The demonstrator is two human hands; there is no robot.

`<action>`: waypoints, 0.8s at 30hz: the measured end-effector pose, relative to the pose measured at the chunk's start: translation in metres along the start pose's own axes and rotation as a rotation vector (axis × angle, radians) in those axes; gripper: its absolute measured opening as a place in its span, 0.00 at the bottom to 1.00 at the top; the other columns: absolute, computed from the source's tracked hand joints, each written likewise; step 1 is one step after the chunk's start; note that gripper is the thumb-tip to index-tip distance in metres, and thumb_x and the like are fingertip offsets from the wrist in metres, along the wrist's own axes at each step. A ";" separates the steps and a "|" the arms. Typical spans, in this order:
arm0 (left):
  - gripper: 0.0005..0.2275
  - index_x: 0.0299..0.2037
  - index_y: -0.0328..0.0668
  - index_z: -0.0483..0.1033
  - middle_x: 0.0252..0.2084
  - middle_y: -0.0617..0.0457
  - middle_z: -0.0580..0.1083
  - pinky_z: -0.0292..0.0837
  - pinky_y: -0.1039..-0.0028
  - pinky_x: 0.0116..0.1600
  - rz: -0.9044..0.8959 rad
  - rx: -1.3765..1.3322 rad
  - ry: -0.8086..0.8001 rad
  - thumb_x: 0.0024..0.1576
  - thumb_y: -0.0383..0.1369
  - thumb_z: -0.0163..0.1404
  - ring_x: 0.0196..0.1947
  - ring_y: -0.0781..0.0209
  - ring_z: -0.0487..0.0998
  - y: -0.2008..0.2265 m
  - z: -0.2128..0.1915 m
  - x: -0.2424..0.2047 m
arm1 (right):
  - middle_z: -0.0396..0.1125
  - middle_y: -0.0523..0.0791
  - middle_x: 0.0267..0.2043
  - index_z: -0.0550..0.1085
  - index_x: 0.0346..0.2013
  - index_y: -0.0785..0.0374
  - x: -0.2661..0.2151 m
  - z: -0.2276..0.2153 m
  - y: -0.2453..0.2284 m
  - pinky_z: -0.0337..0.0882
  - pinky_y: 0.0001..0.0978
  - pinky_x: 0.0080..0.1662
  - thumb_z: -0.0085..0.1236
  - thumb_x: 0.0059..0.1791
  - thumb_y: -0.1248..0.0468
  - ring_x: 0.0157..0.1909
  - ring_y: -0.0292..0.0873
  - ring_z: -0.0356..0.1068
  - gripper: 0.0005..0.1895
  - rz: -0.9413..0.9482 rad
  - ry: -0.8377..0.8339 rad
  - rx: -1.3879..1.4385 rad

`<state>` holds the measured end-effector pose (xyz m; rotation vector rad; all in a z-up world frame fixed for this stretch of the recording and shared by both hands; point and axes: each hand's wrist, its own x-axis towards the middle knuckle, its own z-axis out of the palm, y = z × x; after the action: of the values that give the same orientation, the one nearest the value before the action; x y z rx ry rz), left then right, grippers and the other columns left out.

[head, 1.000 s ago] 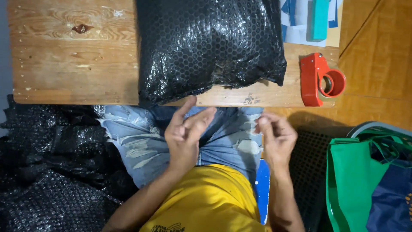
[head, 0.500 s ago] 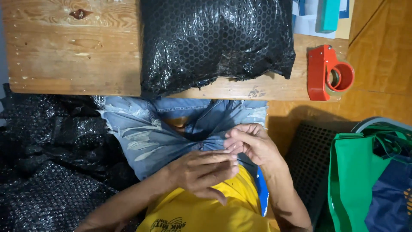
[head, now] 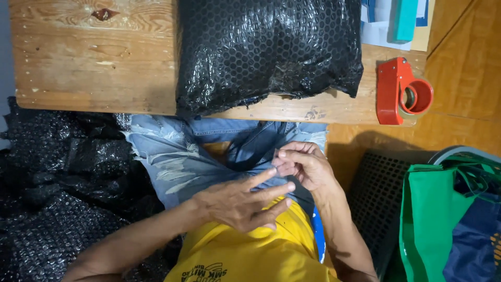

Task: Securing an item inside black bubble wrap using a red tape dispenser on a wooden surface.

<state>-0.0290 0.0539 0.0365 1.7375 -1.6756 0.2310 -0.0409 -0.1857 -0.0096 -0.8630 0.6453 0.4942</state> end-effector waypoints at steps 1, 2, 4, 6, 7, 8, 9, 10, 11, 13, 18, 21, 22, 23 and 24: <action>0.18 0.57 0.29 0.69 0.59 0.38 0.69 0.60 0.45 0.72 0.001 -0.001 0.000 0.66 0.38 0.54 0.67 0.47 0.67 -0.003 -0.005 0.002 | 0.75 0.57 0.28 0.79 0.35 0.76 0.003 -0.003 0.000 0.71 0.23 0.25 0.60 0.44 0.76 0.20 0.39 0.69 0.06 0.000 0.001 0.001; 0.14 0.56 0.31 0.73 0.49 0.43 0.73 0.58 0.51 0.73 0.009 0.071 0.033 0.65 0.32 0.54 0.68 0.52 0.66 -0.005 -0.010 0.004 | 0.75 0.56 0.27 0.79 0.35 0.75 0.006 -0.006 0.000 0.73 0.24 0.26 0.61 0.44 0.76 0.21 0.40 0.72 0.05 0.034 -0.004 0.017; 0.11 0.55 0.32 0.77 0.39 0.49 0.76 0.56 0.57 0.75 0.017 0.143 0.065 0.63 0.26 0.55 0.68 0.57 0.65 -0.010 -0.008 0.011 | 0.75 0.54 0.26 0.79 0.35 0.74 0.016 -0.018 0.006 0.75 0.25 0.27 0.61 0.45 0.76 0.22 0.42 0.74 0.05 0.069 -0.009 0.035; 0.11 0.47 0.33 0.81 0.43 0.43 0.82 0.81 0.48 0.56 -0.051 0.175 0.484 0.64 0.25 0.43 0.48 0.48 0.85 -0.016 0.003 0.021 | 0.73 0.62 0.26 0.74 0.34 0.79 0.031 -0.036 0.016 0.80 0.48 0.26 0.57 0.46 0.76 0.26 0.56 0.77 0.05 0.031 -0.149 0.087; 0.11 0.47 0.33 0.81 0.43 0.43 0.82 0.81 0.48 0.56 -0.051 0.176 0.484 0.64 0.25 0.43 0.48 0.48 0.85 -0.014 0.010 0.018 | 0.73 0.62 0.26 0.74 0.34 0.79 0.039 -0.054 0.022 0.80 0.48 0.26 0.57 0.46 0.76 0.26 0.56 0.77 0.05 0.030 -0.151 0.087; 0.10 0.44 0.29 0.82 0.43 0.42 0.82 0.82 0.50 0.54 -0.197 0.013 0.592 0.64 0.26 0.46 0.45 0.47 0.86 -0.012 0.017 0.015 | 0.72 0.64 0.26 0.73 0.33 0.79 0.047 -0.072 0.028 0.80 0.52 0.25 0.53 0.45 0.78 0.26 0.60 0.77 0.04 0.077 -0.221 0.144; 0.10 0.42 0.26 0.82 0.42 0.41 0.82 0.82 0.52 0.52 -0.343 -0.153 0.694 0.63 0.26 0.49 0.43 0.47 0.86 -0.010 0.024 0.012 | 0.71 0.65 0.26 0.72 0.33 0.79 0.055 -0.090 0.034 0.79 0.56 0.24 0.50 0.43 0.80 0.27 0.63 0.77 0.05 0.125 -0.291 0.201; 0.10 0.42 0.26 0.82 0.42 0.41 0.82 0.82 0.52 0.52 -0.343 -0.154 0.695 0.63 0.26 0.49 0.43 0.47 0.86 -0.007 0.031 0.010 | 0.71 0.65 0.26 0.72 0.33 0.79 0.058 -0.090 0.036 0.79 0.56 0.24 0.50 0.43 0.80 0.27 0.63 0.77 0.05 0.124 -0.290 0.201; 0.09 0.43 0.27 0.83 0.41 0.42 0.83 0.83 0.55 0.51 -0.491 -0.209 0.764 0.60 0.26 0.52 0.42 0.47 0.86 -0.005 0.038 0.009 | 0.72 0.60 0.25 0.73 0.35 0.77 0.061 -0.089 0.038 0.80 0.44 0.25 0.52 0.47 0.75 0.26 0.54 0.77 0.05 0.115 -0.229 0.188; 0.09 0.43 0.28 0.83 0.39 0.43 0.83 0.83 0.58 0.50 -0.646 -0.273 0.827 0.57 0.27 0.56 0.41 0.47 0.86 0.001 0.034 0.015 | 0.73 0.55 0.25 0.74 0.37 0.74 0.054 -0.083 0.042 0.80 0.32 0.27 0.55 0.51 0.70 0.25 0.46 0.78 0.07 0.110 -0.161 0.181; 0.21 0.65 0.20 0.63 0.59 0.25 0.72 0.69 0.43 0.65 -1.003 -0.928 1.198 0.63 0.24 0.49 0.59 0.33 0.73 0.000 0.000 0.036 | 0.73 0.54 0.32 0.75 0.43 0.72 0.011 -0.023 0.029 0.79 0.33 0.33 0.70 0.46 0.65 0.31 0.43 0.76 0.16 -0.811 0.402 -0.469; 0.23 0.70 0.28 0.59 0.66 0.27 0.66 0.58 0.39 0.68 -1.044 -1.255 1.291 0.68 0.35 0.43 0.66 0.30 0.65 0.004 -0.010 0.043 | 0.70 0.55 0.37 0.73 0.41 0.77 -0.010 0.017 0.007 0.81 0.37 0.34 0.78 0.39 0.60 0.46 0.59 0.73 0.28 -1.474 0.348 -0.848; 0.23 0.70 0.28 0.59 0.66 0.27 0.66 0.58 0.39 0.68 -1.042 -1.258 1.289 0.68 0.35 0.43 0.66 0.30 0.65 0.003 -0.014 0.043 | 0.70 0.55 0.37 0.73 0.41 0.77 -0.008 0.016 0.007 0.81 0.37 0.34 0.78 0.39 0.60 0.46 0.59 0.73 0.28 -1.476 0.351 -0.849; 0.27 0.71 0.29 0.57 0.68 0.25 0.62 0.56 0.39 0.69 -1.093 -1.383 1.309 0.67 0.41 0.43 0.68 0.27 0.61 0.002 -0.019 0.042 | 0.69 0.57 0.41 0.73 0.43 0.74 -0.007 0.015 0.008 0.81 0.40 0.38 0.79 0.39 0.61 0.46 0.59 0.72 0.28 -1.624 0.372 -1.001; 0.31 0.72 0.31 0.55 0.70 0.24 0.59 0.53 0.38 0.70 -1.140 -1.506 1.328 0.65 0.47 0.43 0.70 0.25 0.58 0.001 -0.023 0.042 | 0.68 0.59 0.46 0.72 0.45 0.70 -0.005 0.014 0.008 0.81 0.42 0.42 0.81 0.38 0.61 0.46 0.59 0.71 0.30 -1.771 0.389 -1.156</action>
<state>-0.0161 0.0332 0.0782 0.6312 0.3543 -0.3184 -0.0445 -0.1707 -0.0036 -2.2127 -0.3365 -1.0791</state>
